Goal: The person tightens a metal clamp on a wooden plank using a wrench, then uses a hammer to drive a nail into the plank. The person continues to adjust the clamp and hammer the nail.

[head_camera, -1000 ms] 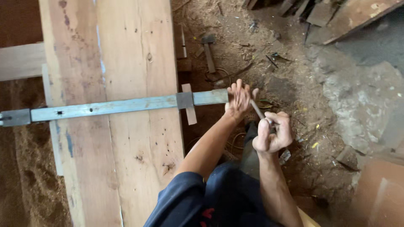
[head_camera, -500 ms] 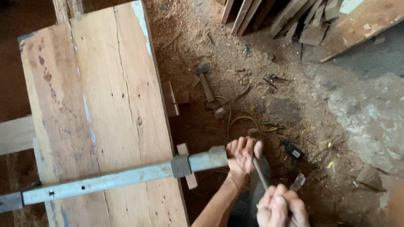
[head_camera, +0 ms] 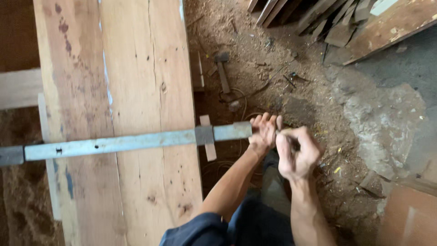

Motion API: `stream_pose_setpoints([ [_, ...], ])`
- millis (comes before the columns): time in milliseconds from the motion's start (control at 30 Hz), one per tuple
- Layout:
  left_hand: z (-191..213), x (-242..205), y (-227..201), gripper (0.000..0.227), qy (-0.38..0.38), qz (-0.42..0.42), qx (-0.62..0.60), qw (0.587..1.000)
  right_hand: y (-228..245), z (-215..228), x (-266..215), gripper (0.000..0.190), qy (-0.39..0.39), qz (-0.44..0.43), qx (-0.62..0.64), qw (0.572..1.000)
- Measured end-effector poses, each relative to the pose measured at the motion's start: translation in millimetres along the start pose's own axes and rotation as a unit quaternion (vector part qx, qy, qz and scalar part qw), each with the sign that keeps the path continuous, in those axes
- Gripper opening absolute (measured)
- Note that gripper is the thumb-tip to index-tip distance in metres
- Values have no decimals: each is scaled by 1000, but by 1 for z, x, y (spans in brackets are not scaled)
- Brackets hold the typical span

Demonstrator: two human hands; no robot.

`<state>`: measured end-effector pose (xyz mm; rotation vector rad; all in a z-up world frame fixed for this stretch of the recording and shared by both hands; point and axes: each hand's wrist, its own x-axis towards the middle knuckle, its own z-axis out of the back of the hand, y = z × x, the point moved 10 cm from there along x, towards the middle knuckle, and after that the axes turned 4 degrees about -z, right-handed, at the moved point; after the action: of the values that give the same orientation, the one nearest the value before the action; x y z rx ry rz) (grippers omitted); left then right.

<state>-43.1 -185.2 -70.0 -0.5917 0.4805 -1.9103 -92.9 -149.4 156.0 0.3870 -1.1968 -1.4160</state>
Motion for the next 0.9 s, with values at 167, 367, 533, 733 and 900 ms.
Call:
stream_pose_setpoints([
  [167,-47,-5,17,30,105,19,44,993,-16,8,-8,25,-39,52,-40,997],
  [367,-113,-3,39,39,169,38,80,982,-52,7,-11,33,-44,-36,-97,994],
  [533,-156,4,32,52,190,-116,373,901,-67,10,4,35,-34,-70,-229,970],
  [733,-123,5,42,43,242,48,148,958,-80,2,3,32,-35,-73,-268,960],
  [900,-108,12,39,37,286,29,160,944,-107,-7,27,33,-7,-188,-236,953],
])
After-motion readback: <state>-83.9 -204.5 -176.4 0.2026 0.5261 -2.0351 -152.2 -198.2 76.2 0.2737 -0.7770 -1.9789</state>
